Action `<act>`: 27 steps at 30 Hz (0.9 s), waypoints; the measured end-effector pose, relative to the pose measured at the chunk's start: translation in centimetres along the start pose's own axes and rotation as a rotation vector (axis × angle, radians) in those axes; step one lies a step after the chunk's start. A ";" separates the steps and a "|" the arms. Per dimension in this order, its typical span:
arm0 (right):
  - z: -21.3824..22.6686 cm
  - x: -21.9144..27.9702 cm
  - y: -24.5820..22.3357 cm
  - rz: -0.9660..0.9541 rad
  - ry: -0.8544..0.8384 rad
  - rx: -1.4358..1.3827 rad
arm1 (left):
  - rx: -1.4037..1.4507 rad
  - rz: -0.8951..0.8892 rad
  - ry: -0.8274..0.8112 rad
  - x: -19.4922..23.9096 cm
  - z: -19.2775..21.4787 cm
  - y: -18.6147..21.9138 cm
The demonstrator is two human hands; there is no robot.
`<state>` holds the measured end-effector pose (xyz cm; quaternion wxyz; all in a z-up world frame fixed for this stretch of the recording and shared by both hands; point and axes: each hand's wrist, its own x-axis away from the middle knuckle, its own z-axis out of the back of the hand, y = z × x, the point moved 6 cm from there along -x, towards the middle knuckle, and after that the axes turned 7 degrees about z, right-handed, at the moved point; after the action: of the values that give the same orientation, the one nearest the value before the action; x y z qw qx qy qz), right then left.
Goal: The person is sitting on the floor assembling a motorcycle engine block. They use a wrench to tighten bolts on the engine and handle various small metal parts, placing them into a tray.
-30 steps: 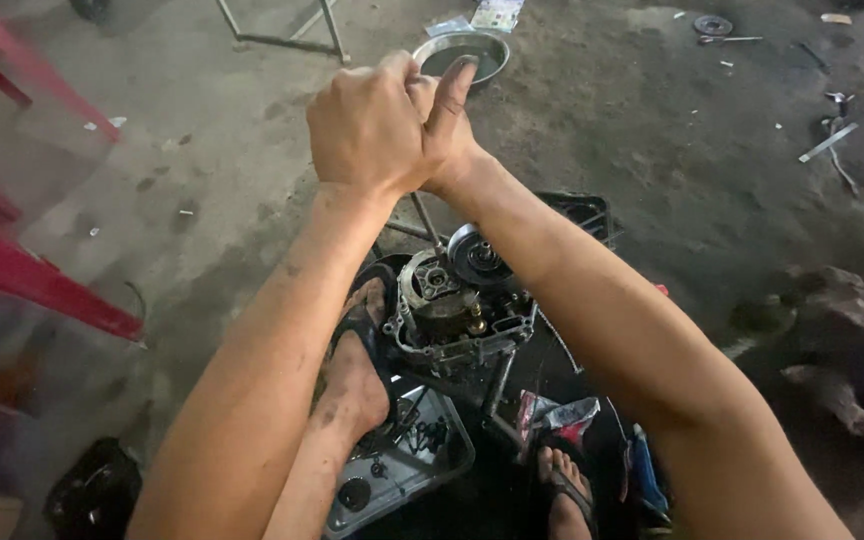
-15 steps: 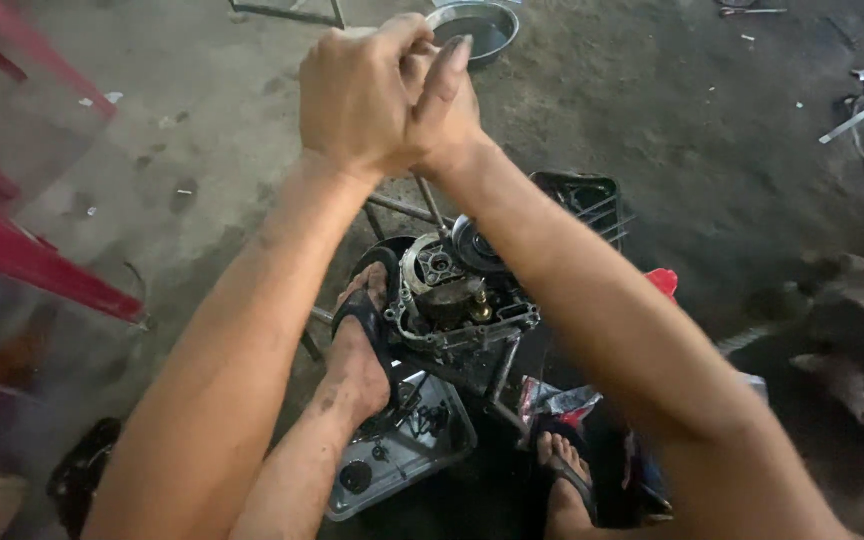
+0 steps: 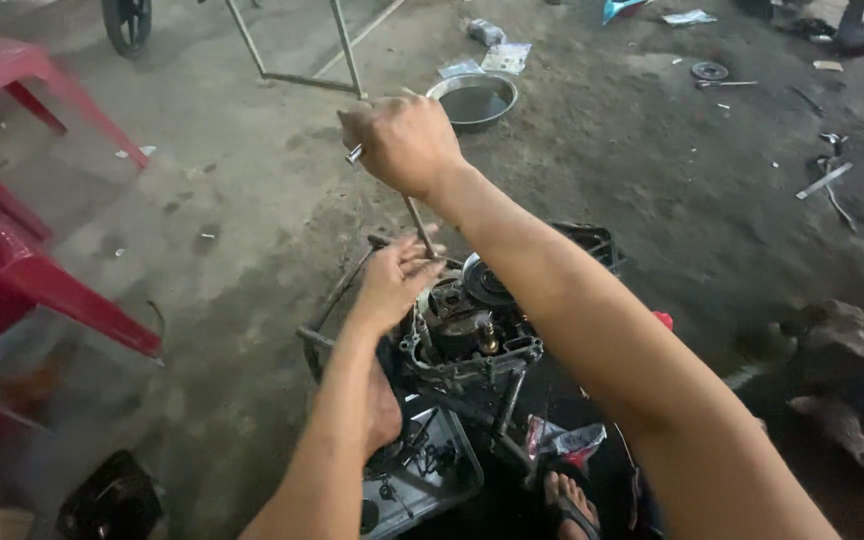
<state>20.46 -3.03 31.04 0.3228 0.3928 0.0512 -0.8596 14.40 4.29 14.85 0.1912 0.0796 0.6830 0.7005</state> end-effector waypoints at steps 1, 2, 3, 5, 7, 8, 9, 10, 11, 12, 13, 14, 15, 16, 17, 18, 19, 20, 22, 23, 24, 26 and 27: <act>0.3 0.2 -0.3 0.004 0.002 -0.001 | 0.000 -0.003 0.004 0.2 -0.1 0.0; 1.1 0.5 -0.7 0.054 0.081 -0.101 | -0.135 0.018 0.067 0.2 -0.1 -0.2; 1.9 0.9 -1.0 0.104 0.160 -0.202 | -0.270 0.040 0.131 0.3 -0.1 -0.4; 2.4 2.2 -1.1 0.165 0.213 -0.280 | -0.397 -0.016 0.158 0.5 0.5 -0.3; 2.8 3.2 -1.4 0.234 0.268 -0.360 | -0.526 -0.075 0.191 0.9 0.7 0.1; 2.8 3.6 -1.3 0.210 0.297 -0.412 | -0.512 -0.053 0.181 1.1 0.5 0.2; 2.8 4.0 -1.1 0.186 0.326 -0.465 | -0.499 -0.030 0.171 1.2 0.3 0.2; 3.2 4.2 -1.5 0.184 0.326 -0.467 | -0.500 -0.027 0.170 1.2 0.1 0.1; 4.0 4.5 -1.9 0.193 0.397 -0.561 | -0.497 -0.039 0.175 1.3 0.0 0.0; 4.9 4.9 -2.2 0.204 0.469 -0.655 | -0.493 -0.052 0.181 1.4 -0.2 -0.1; 4.8 5.0 -2.5 0.204 0.468 -0.656 | -0.493 -0.051 0.181 1.3 -0.2 -0.5; 4.5 5.0 -2.3 0.119 0.461 -0.789 | -0.533 -0.054 0.193 1.1 -0.1 -0.7; 4.1 5.0 -2.0 0.032 0.451 -0.921 | -0.573 -0.057 0.205 0.8 -0.1 -0.9; 3.8 5.2 -2.0 0.030 0.453 -0.920 | -0.574 -0.056 0.202 0.9 -0.1 -0.9; 2.9 5.2 -1.7 -0.013 0.417 -1.306 | -0.596 -0.063 0.211 0.9 -0.1 -0.9; 1.9 5.1 -1.9 -0.057 0.367 -1.693 | -0.618 -0.071 0.223 1.0 0.0 -0.8; 2.2 5.0 -1.5 -0.055 0.367 -1.694 | -0.619 -0.071 0.224 1.0 0.1 -1.0; 2.2 5.0 -1.1 -0.122 0.298 -1.485 | -0.563 -0.076 0.199 1.0 0.1 -1.2; 1.8 5.0 0.3 -0.186 0.231 -1.273 | -0.508 -0.081 0.170 1.1 0.1 -0.5; 2.9 4.9 0.1 0.065 0.268 -0.844 | -0.442 -0.045 0.154 1.4 0.2 0.3; 3.4 4.9 -0.5 0.306 0.283 -0.405 | -0.374 -0.012 0.141 1.5 0.2 1.1; 3.8 4.0 -1.3 0.263 0.209 -0.153 | -0.396 -0.016 0.112 0.7 0.6 -0.8; 3.7 3.5 -1.5 0.217 0.134 0.093 | -0.420 -0.015 0.083 0.3 0.7 -1.8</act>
<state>15.46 -4.88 30.87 0.3911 0.4671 -0.0100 -0.7930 14.65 5.08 13.09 0.1802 0.0040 0.5299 0.8287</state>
